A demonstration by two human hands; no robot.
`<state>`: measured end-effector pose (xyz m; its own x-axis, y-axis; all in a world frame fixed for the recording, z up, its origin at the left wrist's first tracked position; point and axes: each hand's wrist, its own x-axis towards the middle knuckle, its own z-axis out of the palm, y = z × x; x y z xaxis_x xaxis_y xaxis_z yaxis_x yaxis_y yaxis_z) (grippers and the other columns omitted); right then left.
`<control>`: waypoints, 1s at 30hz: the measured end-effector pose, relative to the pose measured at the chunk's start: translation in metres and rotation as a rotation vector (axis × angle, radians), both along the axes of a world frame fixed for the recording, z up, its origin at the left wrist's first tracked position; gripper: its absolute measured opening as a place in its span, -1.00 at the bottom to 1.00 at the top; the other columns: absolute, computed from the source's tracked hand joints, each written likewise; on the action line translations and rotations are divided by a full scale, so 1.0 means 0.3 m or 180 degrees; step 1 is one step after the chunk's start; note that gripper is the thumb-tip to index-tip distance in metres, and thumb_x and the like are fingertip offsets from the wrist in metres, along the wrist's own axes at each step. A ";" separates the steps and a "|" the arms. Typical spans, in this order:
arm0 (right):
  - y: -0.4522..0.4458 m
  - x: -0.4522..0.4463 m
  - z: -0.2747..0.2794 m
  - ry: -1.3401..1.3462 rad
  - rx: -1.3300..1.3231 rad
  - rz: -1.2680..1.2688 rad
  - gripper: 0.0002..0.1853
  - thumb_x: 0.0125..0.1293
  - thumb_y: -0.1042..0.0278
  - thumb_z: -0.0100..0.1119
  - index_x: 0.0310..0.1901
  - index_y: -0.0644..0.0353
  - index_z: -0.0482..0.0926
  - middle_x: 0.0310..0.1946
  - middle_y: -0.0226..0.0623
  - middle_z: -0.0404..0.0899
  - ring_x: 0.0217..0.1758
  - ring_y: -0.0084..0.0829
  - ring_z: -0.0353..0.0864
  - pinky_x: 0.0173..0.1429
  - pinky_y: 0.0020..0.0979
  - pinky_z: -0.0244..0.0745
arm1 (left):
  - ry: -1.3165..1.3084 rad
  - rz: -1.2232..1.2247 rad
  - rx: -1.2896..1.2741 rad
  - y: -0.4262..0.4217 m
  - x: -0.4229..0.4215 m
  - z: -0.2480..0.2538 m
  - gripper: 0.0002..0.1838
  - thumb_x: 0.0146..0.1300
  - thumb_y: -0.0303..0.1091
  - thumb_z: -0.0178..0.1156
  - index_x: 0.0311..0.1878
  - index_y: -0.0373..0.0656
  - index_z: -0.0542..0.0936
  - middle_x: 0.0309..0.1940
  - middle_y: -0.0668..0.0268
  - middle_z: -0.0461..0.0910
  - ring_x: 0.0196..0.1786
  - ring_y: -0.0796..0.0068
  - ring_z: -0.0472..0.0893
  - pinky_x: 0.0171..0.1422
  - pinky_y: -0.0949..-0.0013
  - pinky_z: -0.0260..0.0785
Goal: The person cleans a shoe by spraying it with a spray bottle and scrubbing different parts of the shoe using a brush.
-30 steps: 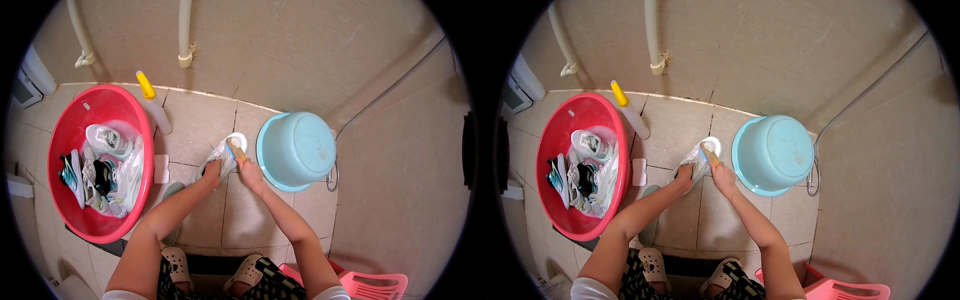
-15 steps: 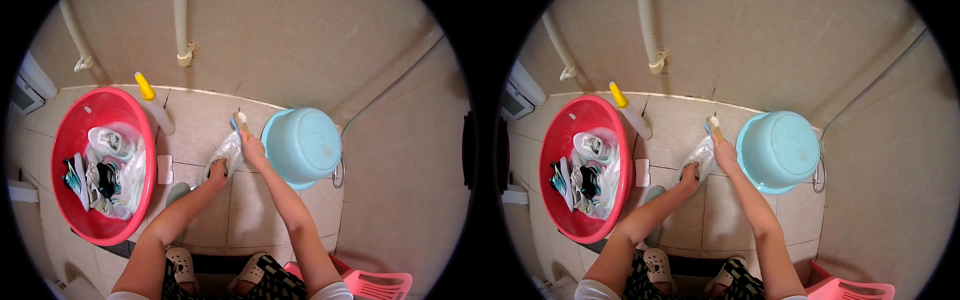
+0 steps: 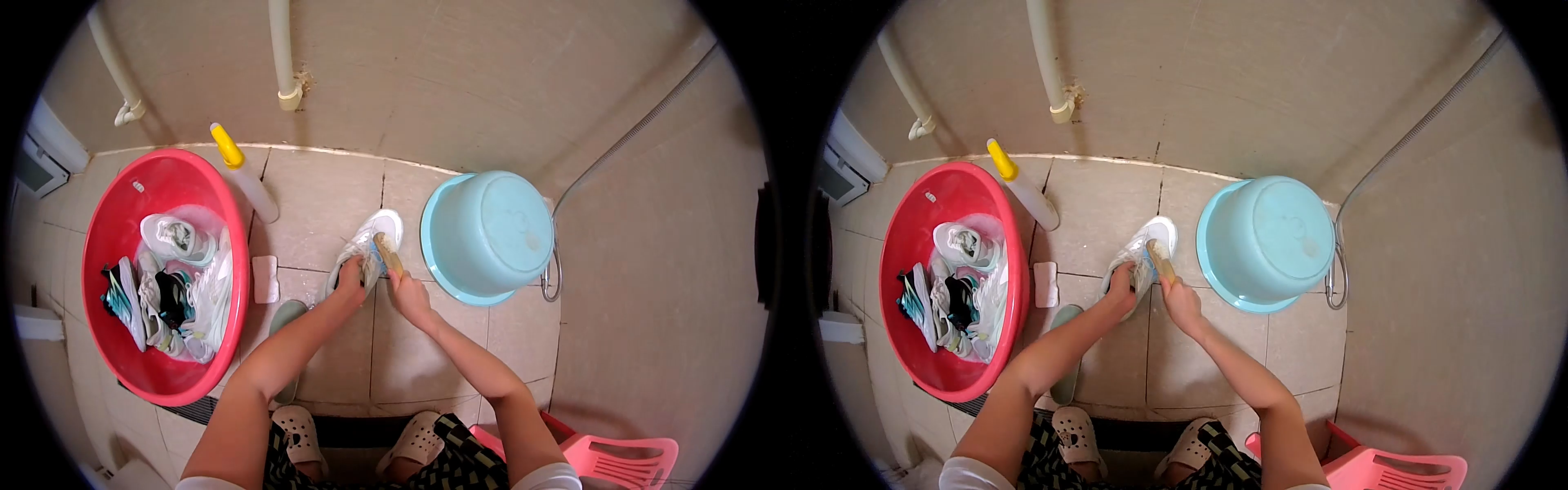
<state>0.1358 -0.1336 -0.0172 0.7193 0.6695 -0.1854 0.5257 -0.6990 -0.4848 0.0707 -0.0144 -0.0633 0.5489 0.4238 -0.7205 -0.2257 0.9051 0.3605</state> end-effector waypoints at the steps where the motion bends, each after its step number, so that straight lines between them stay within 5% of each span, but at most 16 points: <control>1: 0.015 0.014 -0.009 -0.0108 -0.0037 0.0076 -0.46 0.36 -0.05 -0.20 -0.37 0.38 0.48 -0.59 0.20 0.51 -0.46 0.18 0.53 -0.37 0.02 0.43 | 0.0065 -0.0014 -0.0005 0.002 0.001 -0.005 -0.71 0.22 -0.33 -0.05 -0.04 -0.22 0.47 -0.12 0.21 0.55 -0.03 0.30 0.53 0.12 0.27 0.35; 20: 0.156 0.130 -0.024 -0.0671 -0.0102 0.0214 -0.43 0.35 -0.10 -0.21 -0.44 0.36 0.46 -0.61 0.09 0.53 -0.51 0.06 0.56 -0.44 -0.09 0.46 | -0.0008 -0.0195 0.0101 0.015 0.003 -0.047 -0.69 0.27 -0.32 -0.09 -0.01 -0.25 0.46 -0.08 0.18 0.54 -0.06 0.30 0.55 0.07 0.27 0.38; 30: 0.125 0.225 0.028 0.0359 -0.0080 -0.0432 -0.24 0.34 -0.23 -0.35 -0.30 0.48 0.54 -0.35 0.36 0.50 -0.17 0.26 0.48 -0.03 0.02 0.36 | 0.0194 -0.0229 0.0673 -0.015 -0.049 0.069 -0.62 0.28 -0.30 -0.06 0.10 -0.32 0.38 0.03 0.15 0.47 0.03 0.29 0.50 0.10 0.28 0.36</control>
<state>0.2034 -0.0962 -0.0088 0.7765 0.5618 -0.2855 0.3688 -0.7725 -0.5170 0.0562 -0.0189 -0.0426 0.5412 0.5303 -0.6526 -0.1353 0.8209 0.5549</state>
